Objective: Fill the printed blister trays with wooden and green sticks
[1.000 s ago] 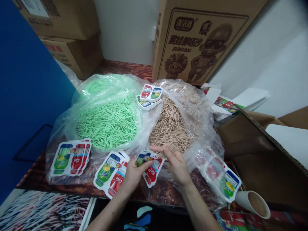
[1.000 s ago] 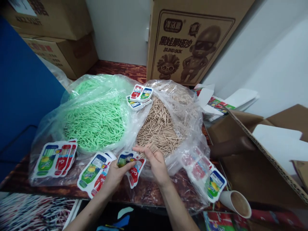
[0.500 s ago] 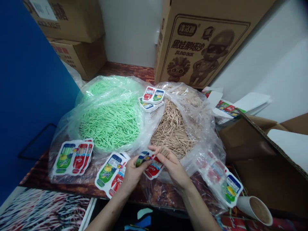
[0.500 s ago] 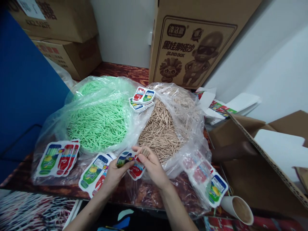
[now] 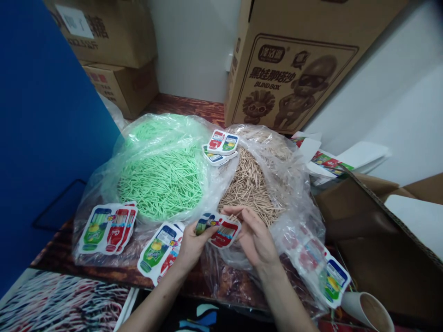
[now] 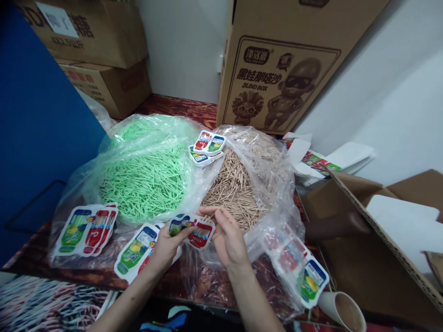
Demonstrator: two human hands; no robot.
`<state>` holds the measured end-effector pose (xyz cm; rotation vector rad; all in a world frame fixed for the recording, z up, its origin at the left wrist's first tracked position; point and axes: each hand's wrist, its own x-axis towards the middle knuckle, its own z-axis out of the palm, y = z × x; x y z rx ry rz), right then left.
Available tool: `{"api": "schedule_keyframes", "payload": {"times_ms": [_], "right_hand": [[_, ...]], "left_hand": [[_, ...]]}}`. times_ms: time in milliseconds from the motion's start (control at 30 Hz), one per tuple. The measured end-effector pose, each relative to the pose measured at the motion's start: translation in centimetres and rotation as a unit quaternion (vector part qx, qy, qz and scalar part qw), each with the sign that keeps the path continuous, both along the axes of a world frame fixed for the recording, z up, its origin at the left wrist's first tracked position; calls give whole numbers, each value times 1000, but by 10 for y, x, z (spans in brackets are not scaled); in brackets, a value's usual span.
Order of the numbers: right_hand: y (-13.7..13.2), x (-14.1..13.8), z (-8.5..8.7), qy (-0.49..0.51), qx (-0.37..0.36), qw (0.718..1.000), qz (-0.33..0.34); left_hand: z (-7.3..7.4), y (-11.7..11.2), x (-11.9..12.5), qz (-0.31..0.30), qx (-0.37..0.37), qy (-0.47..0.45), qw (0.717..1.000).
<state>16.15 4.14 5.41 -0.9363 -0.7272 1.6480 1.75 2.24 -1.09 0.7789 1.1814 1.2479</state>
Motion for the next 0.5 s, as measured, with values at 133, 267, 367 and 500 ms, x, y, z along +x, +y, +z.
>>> {"api": "schedule_keyframes", "payload": {"times_ms": [133, 267, 367, 500], "right_hand": [[9, 13, 8, -197, 139, 960, -141], [9, 20, 22, -313, 245, 901, -174], [4, 14, 23, -328, 259, 898, -138], [0, 4, 11, -308, 207, 920, -124]], "left_hand": [[-6, 2, 0, 3, 17, 24, 1000], [-3, 2, 3, -10, 23, 26, 999], [3, 2, 4, -23, 17, 25, 999], [6, 1, 2, -24, 12, 22, 999]]}}
